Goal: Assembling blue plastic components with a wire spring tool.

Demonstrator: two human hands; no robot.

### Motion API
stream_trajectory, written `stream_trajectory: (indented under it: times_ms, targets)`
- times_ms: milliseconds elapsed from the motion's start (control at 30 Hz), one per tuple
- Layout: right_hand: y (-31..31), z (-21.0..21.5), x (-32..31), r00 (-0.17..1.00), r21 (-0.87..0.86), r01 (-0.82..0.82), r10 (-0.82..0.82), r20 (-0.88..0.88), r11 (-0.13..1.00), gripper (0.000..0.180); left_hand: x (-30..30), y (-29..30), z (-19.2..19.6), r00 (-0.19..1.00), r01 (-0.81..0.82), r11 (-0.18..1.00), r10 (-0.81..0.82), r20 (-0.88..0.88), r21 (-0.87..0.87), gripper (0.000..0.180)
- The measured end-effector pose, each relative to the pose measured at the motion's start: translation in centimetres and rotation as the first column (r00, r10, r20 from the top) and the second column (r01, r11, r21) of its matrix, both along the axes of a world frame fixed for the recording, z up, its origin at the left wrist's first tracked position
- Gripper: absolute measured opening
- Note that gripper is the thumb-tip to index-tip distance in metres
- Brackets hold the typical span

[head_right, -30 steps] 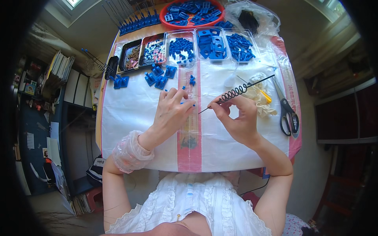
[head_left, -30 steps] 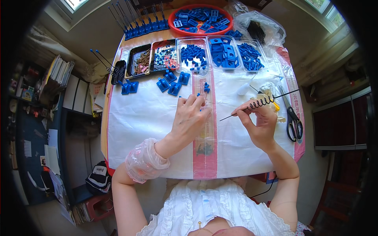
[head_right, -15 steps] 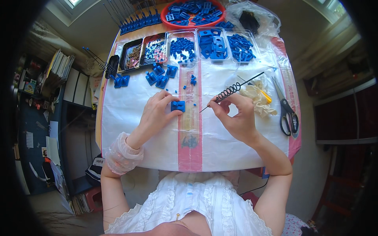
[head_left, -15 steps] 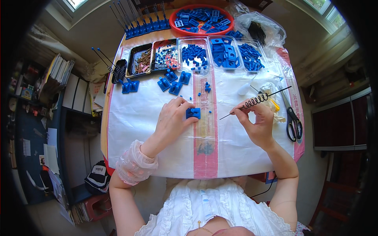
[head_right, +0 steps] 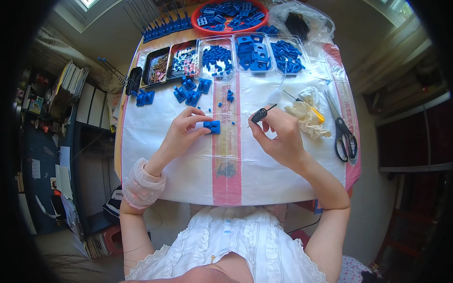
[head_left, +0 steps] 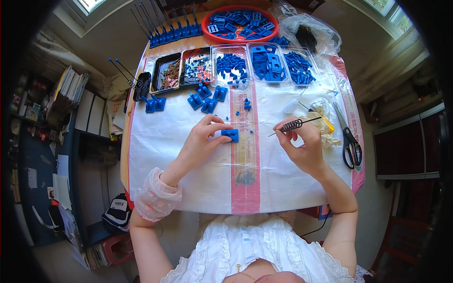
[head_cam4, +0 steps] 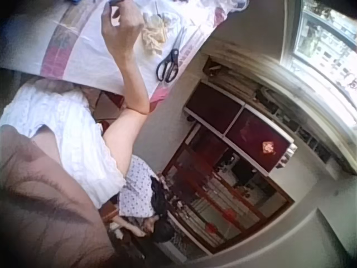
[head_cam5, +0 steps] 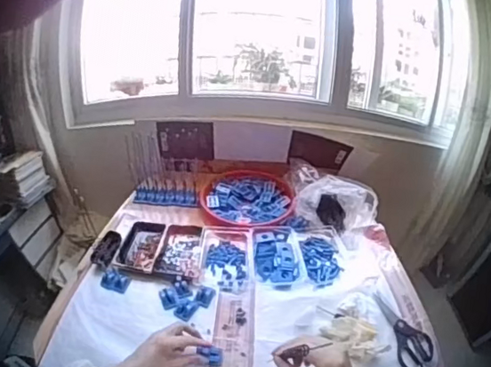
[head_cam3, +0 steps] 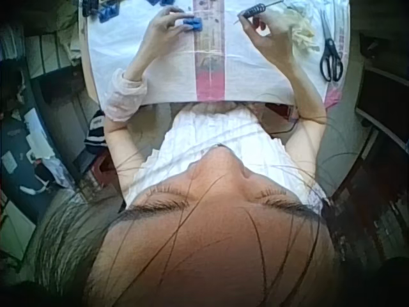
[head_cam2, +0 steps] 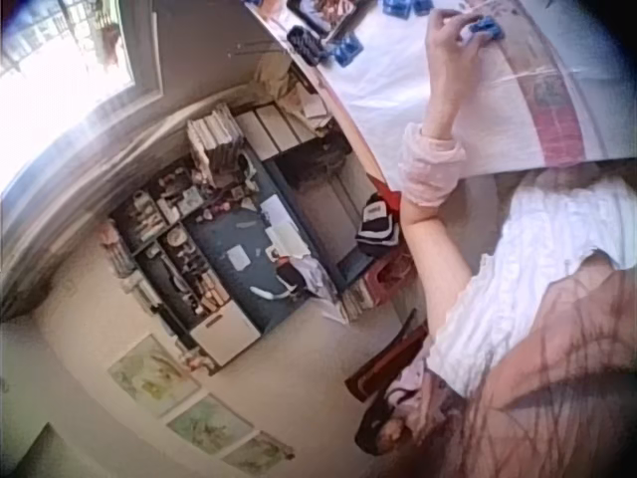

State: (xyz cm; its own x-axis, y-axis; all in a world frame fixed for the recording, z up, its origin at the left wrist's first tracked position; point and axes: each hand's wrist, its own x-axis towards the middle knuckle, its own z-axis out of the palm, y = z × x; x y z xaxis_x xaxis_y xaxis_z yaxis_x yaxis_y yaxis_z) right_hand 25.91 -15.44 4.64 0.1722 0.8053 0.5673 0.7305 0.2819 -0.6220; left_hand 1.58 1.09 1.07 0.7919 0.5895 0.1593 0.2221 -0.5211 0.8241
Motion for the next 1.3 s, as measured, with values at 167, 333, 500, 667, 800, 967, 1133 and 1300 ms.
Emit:
stream_trajectory:
  times_ms: [167,333,500,667,800,967,1133,1300]
  targets:
    - [0.0,0.3,-0.3,1.0,0.009,-0.016,0.016,0.01,1.0,0.014,0.6,1.4,-1.6,0.993,0.097,0.994,-0.1,-0.06,-0.05,0.023]
    - [0.0,0.4,-0.2,0.999,0.026,-0.029,0.028,0.025,0.999,0.014,0.9,1.6,-2.0,0.992,0.128,0.991,-0.129,-0.019,-0.023,0.022]
    - [0.0,0.3,-0.2,0.999,0.023,-0.029,0.028,0.033,0.999,0.014,1.0,1.3,-2.0,0.994,0.104,0.995,-0.104,-0.037,0.002,0.021]
    - [0.1,0.3,-0.4,0.999,0.019,-0.031,0.03,0.039,0.999,0.015,1.1,1.1,-2.1,0.996,0.091,0.994,-0.089,-0.027,0.063,0.017]
    - [0.0,0.3,-0.4,0.997,0.004,-0.021,0.02,0.078,1.0,0.015,1.0,0.7,-2.4,0.999,0.045,0.997,-0.045,0.005,0.061,0.013]
    - [0.0,0.5,-0.6,0.993,-0.036,-0.008,0.012,0.119,0.999,0.015,0.6,0.6,-2.0,1.0,0.002,0.999,-0.003,0.027,0.034,0.015]
    - [0.0,0.5,-0.6,0.972,-0.034,0.02,-0.012,0.234,0.999,0.014,-0.1,0.3,-0.1,1.0,-0.024,0.999,0.024,-0.017,0.029,0.029]
    - [0.0,0.3,-1.0,0.941,-0.009,0.015,-0.011,0.338,1.0,0.013,0.3,-2.6,4.2,0.984,0.015,0.999,-0.02,0.175,0.03,0.052]
